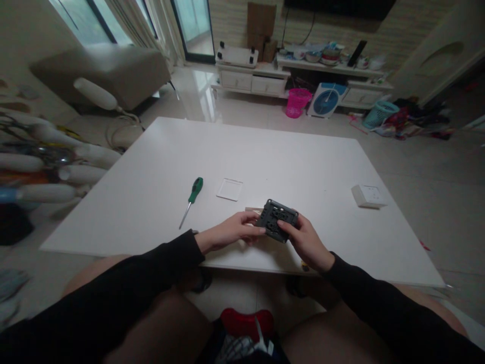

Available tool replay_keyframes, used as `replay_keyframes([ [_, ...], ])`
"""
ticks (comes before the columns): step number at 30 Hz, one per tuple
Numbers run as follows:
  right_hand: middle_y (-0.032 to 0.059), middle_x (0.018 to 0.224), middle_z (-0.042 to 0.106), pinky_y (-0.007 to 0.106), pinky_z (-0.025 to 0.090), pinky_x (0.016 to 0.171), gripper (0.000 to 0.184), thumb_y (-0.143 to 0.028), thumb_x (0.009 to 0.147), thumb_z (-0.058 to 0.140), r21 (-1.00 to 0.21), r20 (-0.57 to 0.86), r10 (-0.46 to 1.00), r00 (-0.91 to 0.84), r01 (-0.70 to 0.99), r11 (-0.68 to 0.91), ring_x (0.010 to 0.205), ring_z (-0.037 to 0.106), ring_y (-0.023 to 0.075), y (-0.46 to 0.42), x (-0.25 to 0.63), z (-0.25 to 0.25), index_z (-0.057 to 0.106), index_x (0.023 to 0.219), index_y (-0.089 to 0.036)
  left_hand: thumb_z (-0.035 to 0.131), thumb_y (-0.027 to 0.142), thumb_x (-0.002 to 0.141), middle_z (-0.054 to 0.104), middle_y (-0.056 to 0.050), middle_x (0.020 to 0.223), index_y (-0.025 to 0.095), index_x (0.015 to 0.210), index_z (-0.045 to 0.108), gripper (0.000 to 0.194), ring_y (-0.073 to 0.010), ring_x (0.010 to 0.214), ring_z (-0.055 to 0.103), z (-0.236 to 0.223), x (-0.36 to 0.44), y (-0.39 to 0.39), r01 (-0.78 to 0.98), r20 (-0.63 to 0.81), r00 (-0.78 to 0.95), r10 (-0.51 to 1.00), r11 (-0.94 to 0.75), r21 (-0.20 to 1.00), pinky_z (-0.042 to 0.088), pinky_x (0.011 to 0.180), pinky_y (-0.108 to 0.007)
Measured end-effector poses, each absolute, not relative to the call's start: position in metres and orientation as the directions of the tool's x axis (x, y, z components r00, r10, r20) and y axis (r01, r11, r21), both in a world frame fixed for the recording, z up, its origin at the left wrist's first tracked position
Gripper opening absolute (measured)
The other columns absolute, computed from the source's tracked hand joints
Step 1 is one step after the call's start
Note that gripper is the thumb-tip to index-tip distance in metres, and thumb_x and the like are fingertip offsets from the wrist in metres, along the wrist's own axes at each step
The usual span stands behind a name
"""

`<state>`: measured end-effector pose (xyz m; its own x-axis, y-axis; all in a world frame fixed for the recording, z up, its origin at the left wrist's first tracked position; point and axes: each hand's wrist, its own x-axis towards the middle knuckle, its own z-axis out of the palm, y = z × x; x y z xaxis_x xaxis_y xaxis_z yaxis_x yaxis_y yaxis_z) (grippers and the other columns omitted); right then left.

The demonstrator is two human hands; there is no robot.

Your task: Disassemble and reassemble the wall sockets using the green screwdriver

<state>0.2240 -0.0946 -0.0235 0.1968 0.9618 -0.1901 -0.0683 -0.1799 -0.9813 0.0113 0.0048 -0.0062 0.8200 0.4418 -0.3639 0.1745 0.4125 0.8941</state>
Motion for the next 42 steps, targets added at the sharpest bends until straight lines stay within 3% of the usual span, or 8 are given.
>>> replay_keyframes([
  [8, 0.0016, 0.094, 0.072, 0.028, 0.056, 0.065, 0.036, -0.043, 0.078, 0.085, -0.925, -0.334, 0.935, 0.119, -0.231, -0.301, 0.082, 0.066, 0.0189, -0.099, 0.218, -0.019, 0.07, 0.104, -0.022, 0.079, 0.05, 0.085, 0.07, -0.006, 0.087, 0.013, 0.105, 0.072, 0.043, -0.0135, 0.07, 0.061, -0.01, 0.014, 0.004, 0.17, -0.342, 0.817, 0.465, 0.372, 0.912, 0.051, 0.071, -0.03],
  [14, 0.0068, 0.092, 0.077, 0.026, 0.054, 0.058, 0.038, -0.048, 0.082, 0.08, -0.902, -0.382, 0.924, 0.007, -0.222, -0.371, 0.075, 0.068, 0.0182, -0.099, 0.217, -0.017, 0.075, 0.105, -0.018, 0.075, 0.05, 0.087, 0.074, -0.011, 0.105, 0.016, 0.126, 0.067, 0.053, -0.0176, 0.08, 0.068, -0.012, 0.014, 0.003, 0.121, -0.373, 0.765, 0.526, 0.45, 0.885, 0.053, 0.071, -0.03],
  [19, 0.0073, 0.085, 0.078, 0.026, 0.051, 0.054, 0.041, -0.051, 0.081, 0.08, -0.888, -0.421, 0.905, -0.053, -0.177, -0.424, 0.066, 0.069, 0.0168, -0.1, 0.213, -0.017, 0.075, 0.101, -0.016, 0.074, 0.047, 0.089, 0.072, -0.015, 0.126, 0.018, 0.132, 0.065, 0.053, -0.0237, 0.104, 0.07, -0.011, 0.014, 0.001, 0.1, -0.361, 0.773, 0.522, 0.462, 0.881, 0.054, 0.083, -0.033],
  [24, 0.0068, 0.084, 0.077, 0.026, 0.052, 0.054, 0.041, -0.052, 0.082, 0.078, -0.888, -0.426, 0.903, -0.057, -0.163, -0.429, 0.065, 0.068, 0.0161, -0.101, 0.213, -0.018, 0.075, 0.102, -0.016, 0.072, 0.044, 0.092, 0.069, -0.016, 0.134, 0.018, 0.138, 0.062, 0.054, -0.0272, 0.113, 0.068, -0.01, 0.014, 0.001, 0.12, -0.367, 0.774, 0.516, 0.45, 0.885, 0.054, 0.089, -0.038],
  [31, 0.0061, 0.083, 0.073, 0.028, 0.051, 0.054, 0.048, -0.059, 0.085, 0.072, -0.887, -0.433, 0.901, -0.019, -0.167, -0.43, 0.068, 0.065, 0.0175, -0.101, 0.211, -0.018, 0.075, 0.104, -0.016, 0.071, 0.043, 0.093, 0.069, -0.015, 0.129, 0.018, 0.138, 0.061, 0.052, -0.0271, 0.11, 0.067, -0.015, 0.013, 0.001, 0.088, -0.327, 0.797, 0.508, 0.438, 0.895, 0.053, 0.093, -0.043],
  [42, 0.0075, 0.096, 0.078, 0.033, 0.053, 0.071, 0.051, -0.064, 0.085, 0.073, -0.911, -0.403, 0.914, -0.033, -0.08, -0.405, 0.081, 0.067, 0.0207, -0.101, 0.212, -0.02, 0.078, 0.107, -0.018, 0.069, 0.039, 0.094, 0.068, -0.011, 0.114, 0.016, 0.113, 0.071, 0.03, -0.0251, 0.106, 0.061, -0.02, 0.014, 0.0, 0.083, -0.237, 0.811, 0.535, 0.296, 0.952, 0.049, 0.101, -0.045],
])
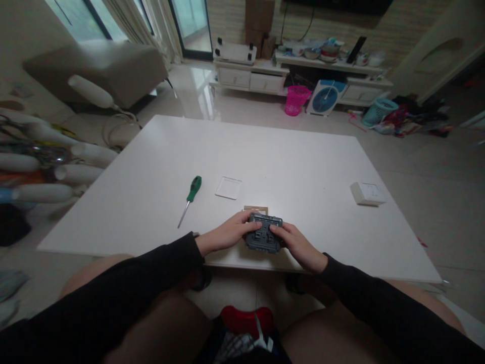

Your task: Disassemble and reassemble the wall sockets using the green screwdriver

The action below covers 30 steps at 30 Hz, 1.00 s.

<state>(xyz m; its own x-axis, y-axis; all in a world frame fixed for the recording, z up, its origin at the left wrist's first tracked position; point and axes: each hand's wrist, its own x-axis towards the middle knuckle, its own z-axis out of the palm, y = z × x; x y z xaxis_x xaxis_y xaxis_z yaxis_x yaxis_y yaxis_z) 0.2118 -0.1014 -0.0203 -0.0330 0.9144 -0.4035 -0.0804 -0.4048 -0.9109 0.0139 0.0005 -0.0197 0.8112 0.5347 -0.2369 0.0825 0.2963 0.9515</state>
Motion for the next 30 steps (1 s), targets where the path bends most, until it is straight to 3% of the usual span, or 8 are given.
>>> replay_keyframes([
  [6, 0.0075, 0.098, 0.078, 0.035, 0.054, 0.077, 0.051, -0.062, 0.087, 0.071, -0.915, -0.39, 0.921, -0.007, -0.108, -0.389, 0.088, 0.069, 0.0233, -0.1014, 0.211, -0.0205, 0.077, 0.111, -0.018, 0.068, 0.038, 0.091, 0.066, -0.012, 0.12, 0.016, 0.125, 0.067, 0.04, -0.0275, 0.109, 0.061, -0.0186, 0.0123, 0.0014, 0.115, -0.249, 0.82, 0.516, 0.278, 0.954, 0.05, 0.1, -0.048],
  [9, 0.008, 0.099, 0.078, 0.035, 0.053, 0.075, 0.05, -0.06, 0.088, 0.069, -0.916, -0.389, 0.921, 0.01, -0.11, -0.385, 0.084, 0.068, 0.0229, -0.1012, 0.2124, -0.0232, 0.075, 0.113, -0.017, 0.074, 0.03, 0.082, 0.065, -0.013, 0.128, 0.016, 0.131, 0.064, 0.052, -0.0307, 0.121, 0.06, -0.0184, 0.0117, 0.0031, 0.113, -0.21, 0.839, 0.502, 0.217, 0.97, 0.046, 0.11, -0.051],
  [13, 0.0076, 0.102, 0.077, 0.036, 0.053, 0.077, 0.04, -0.046, 0.082, 0.073, -0.933, -0.348, 0.937, -0.018, -0.094, -0.348, 0.084, 0.067, 0.0221, -0.1014, 0.2152, -0.0232, 0.075, 0.111, -0.018, 0.073, 0.023, 0.077, 0.056, -0.014, 0.149, 0.018, 0.138, 0.063, 0.062, -0.033, 0.14, 0.051, -0.0194, 0.0108, 0.0055, 0.063, -0.142, 0.843, 0.519, 0.167, 0.984, 0.033, 0.124, -0.053],
  [16, 0.0067, 0.102, 0.077, 0.037, 0.054, 0.081, 0.036, -0.038, 0.077, 0.074, -0.945, -0.315, 0.949, -0.015, -0.091, -0.315, 0.088, 0.066, 0.0228, -0.1019, 0.2162, -0.0211, 0.075, 0.107, -0.019, 0.072, 0.02, 0.076, 0.052, -0.014, 0.156, 0.019, 0.141, 0.062, 0.065, -0.0337, 0.144, 0.049, -0.0207, 0.0102, 0.0052, 0.059, -0.155, 0.841, 0.519, 0.196, 0.979, 0.033, 0.125, -0.056],
  [30, 0.0069, 0.107, 0.078, 0.046, 0.053, 0.101, 0.036, -0.034, 0.077, 0.075, -0.96, -0.257, 0.966, -0.041, -0.104, -0.26, 0.102, 0.07, 0.0272, -0.1009, 0.2162, -0.0179, 0.075, 0.11, -0.019, 0.075, 0.023, 0.081, 0.057, -0.015, 0.15, 0.02, 0.145, 0.06, 0.066, -0.0321, 0.137, 0.055, -0.0175, 0.01, 0.0028, 0.057, -0.168, 0.85, 0.5, 0.231, 0.971, 0.038, 0.121, -0.056],
])
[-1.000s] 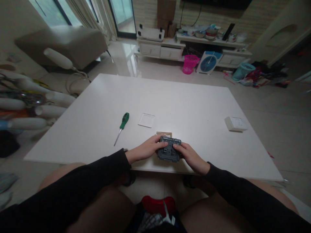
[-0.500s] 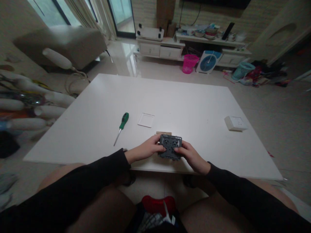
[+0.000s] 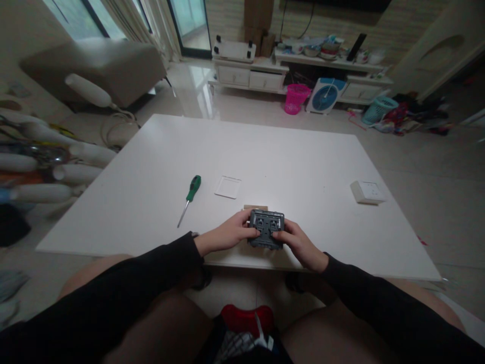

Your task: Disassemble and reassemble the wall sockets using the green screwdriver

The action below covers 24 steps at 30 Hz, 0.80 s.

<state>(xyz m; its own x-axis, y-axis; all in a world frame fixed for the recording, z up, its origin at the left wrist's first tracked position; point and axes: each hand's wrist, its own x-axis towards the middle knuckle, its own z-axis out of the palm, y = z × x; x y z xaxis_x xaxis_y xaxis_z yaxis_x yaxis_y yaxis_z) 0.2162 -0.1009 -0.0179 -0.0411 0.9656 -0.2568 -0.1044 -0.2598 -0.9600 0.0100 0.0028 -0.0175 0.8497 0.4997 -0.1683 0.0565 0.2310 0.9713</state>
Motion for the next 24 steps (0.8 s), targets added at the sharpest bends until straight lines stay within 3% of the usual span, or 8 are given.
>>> replay_keyframes([
  [24, 0.0087, 0.109, 0.078, 0.046, 0.056, 0.096, 0.041, -0.038, 0.084, 0.073, -0.975, -0.223, 0.973, -0.052, -0.012, -0.224, 0.103, 0.069, 0.0281, -0.101, 0.2178, -0.0175, 0.073, 0.12, -0.019, 0.076, 0.026, 0.082, 0.059, -0.015, 0.147, 0.018, 0.144, 0.059, 0.065, -0.0311, 0.133, 0.058, -0.0147, 0.0104, 0.0012, 0.046, -0.18, 0.849, 0.498, 0.27, 0.962, 0.041, 0.119, -0.055],
])
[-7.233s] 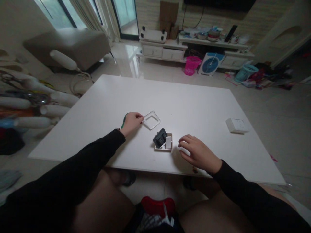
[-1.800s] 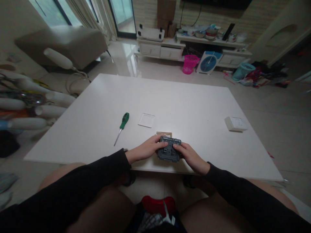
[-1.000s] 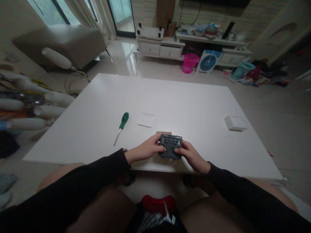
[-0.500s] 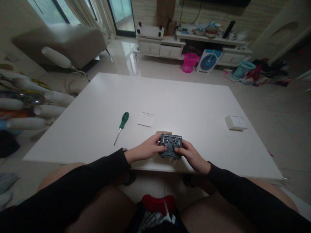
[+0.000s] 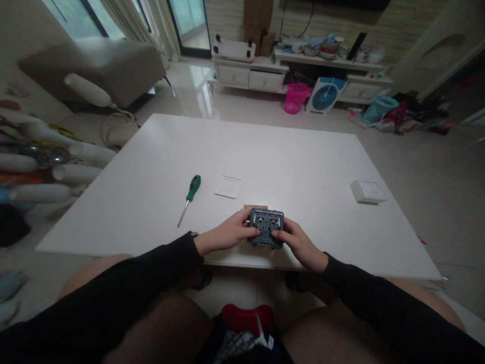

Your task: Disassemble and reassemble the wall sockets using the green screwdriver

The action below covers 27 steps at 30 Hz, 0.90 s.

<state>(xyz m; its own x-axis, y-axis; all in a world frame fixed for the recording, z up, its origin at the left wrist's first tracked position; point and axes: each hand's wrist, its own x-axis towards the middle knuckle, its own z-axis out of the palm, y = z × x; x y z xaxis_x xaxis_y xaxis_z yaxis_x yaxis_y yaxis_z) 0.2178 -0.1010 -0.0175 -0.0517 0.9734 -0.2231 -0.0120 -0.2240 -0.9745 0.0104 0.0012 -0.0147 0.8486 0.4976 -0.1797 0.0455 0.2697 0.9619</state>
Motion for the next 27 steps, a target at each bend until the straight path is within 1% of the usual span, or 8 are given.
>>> replay_keyframes([
  [6, 0.0078, 0.108, 0.078, 0.045, 0.056, 0.095, 0.039, -0.038, 0.084, 0.073, -0.979, -0.205, 0.978, -0.042, -0.005, -0.206, 0.101, 0.069, 0.0272, -0.1013, 0.2175, -0.0171, 0.074, 0.119, -0.019, 0.075, 0.025, 0.082, 0.055, -0.016, 0.152, 0.017, 0.143, 0.059, 0.064, -0.0303, 0.135, 0.057, -0.0127, 0.0103, 0.0007, 0.043, -0.178, 0.852, 0.493, 0.272, 0.961, 0.041, 0.12, -0.053],
  [16, 0.0081, 0.109, 0.078, 0.045, 0.057, 0.095, 0.041, -0.038, 0.084, 0.073, -0.977, -0.215, 0.975, -0.049, -0.004, -0.215, 0.102, 0.069, 0.0274, -0.1016, 0.2178, -0.0176, 0.073, 0.121, -0.019, 0.075, 0.026, 0.082, 0.056, -0.015, 0.15, 0.018, 0.145, 0.058, 0.065, -0.0309, 0.134, 0.057, -0.0143, 0.0097, 0.0006, 0.048, -0.18, 0.85, 0.495, 0.268, 0.962, 0.041, 0.119, -0.054],
  [21, 0.0077, 0.108, 0.078, 0.044, 0.058, 0.092, 0.04, -0.037, 0.084, 0.073, -0.973, -0.23, 0.972, -0.054, -0.015, -0.231, 0.099, 0.069, 0.0265, -0.1017, 0.2175, -0.0189, 0.073, 0.119, -0.02, 0.075, 0.024, 0.081, 0.058, -0.014, 0.149, 0.019, 0.146, 0.058, 0.067, -0.0299, 0.132, 0.059, -0.014, 0.0097, 0.0007, 0.047, -0.18, 0.854, 0.489, 0.271, 0.961, 0.041, 0.119, -0.054],
  [27, 0.0072, 0.109, 0.079, 0.045, 0.057, 0.096, 0.039, -0.038, 0.083, 0.074, -0.98, -0.196, 0.979, -0.051, -0.009, -0.196, 0.099, 0.07, 0.0261, -0.101, 0.2164, -0.0201, 0.073, 0.118, -0.02, 0.074, 0.024, 0.082, 0.058, -0.014, 0.148, 0.019, 0.146, 0.058, 0.066, -0.0293, 0.135, 0.057, -0.0128, 0.0095, 0.0005, 0.047, -0.173, 0.853, 0.492, 0.258, 0.965, 0.04, 0.12, -0.053],
])
